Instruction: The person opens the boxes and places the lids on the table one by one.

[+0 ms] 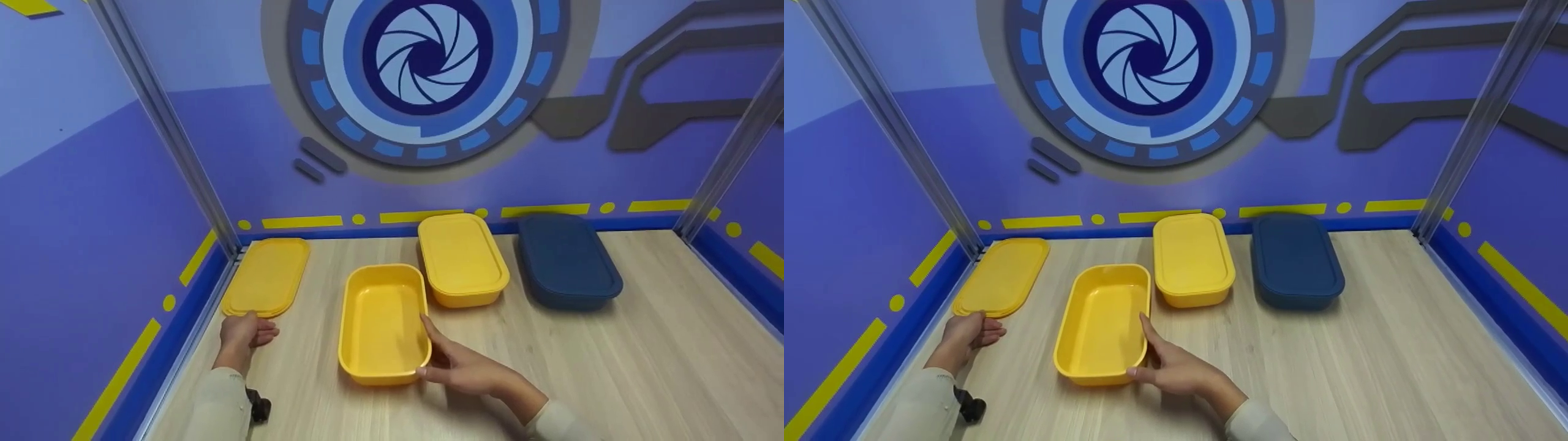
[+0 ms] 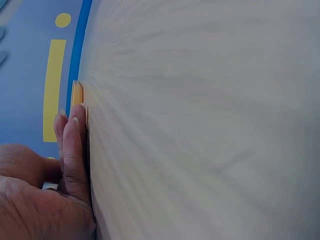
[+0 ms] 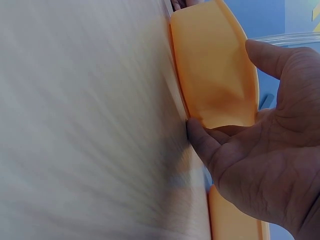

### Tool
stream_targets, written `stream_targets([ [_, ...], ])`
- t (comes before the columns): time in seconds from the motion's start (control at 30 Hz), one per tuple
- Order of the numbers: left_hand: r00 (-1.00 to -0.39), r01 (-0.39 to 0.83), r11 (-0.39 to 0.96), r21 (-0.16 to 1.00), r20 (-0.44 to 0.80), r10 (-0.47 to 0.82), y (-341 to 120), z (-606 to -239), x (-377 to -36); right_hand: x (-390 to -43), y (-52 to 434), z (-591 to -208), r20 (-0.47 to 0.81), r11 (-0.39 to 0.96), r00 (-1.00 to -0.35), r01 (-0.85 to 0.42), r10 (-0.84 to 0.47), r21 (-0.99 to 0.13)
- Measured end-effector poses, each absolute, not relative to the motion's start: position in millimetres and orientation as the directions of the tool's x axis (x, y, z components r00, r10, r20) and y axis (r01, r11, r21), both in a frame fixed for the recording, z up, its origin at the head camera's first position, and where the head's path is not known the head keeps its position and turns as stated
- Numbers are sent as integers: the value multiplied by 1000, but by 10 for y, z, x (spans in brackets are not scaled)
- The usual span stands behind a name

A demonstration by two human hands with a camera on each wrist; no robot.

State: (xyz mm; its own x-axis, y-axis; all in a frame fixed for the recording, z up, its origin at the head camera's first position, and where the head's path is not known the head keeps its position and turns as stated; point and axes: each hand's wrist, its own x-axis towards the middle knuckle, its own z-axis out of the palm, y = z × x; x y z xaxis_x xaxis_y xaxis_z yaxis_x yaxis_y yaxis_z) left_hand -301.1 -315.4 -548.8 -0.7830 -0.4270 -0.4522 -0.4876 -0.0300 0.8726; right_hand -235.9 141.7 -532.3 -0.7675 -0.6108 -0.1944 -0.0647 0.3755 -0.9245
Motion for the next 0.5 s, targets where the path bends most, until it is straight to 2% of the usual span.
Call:
stream_targets([
  [0.5, -768, -508, -27, 861, -466, -440, -3174, -5504, -3053, -2359, 1418, -5325, -198, 371, -768, -55, -609, -927],
])
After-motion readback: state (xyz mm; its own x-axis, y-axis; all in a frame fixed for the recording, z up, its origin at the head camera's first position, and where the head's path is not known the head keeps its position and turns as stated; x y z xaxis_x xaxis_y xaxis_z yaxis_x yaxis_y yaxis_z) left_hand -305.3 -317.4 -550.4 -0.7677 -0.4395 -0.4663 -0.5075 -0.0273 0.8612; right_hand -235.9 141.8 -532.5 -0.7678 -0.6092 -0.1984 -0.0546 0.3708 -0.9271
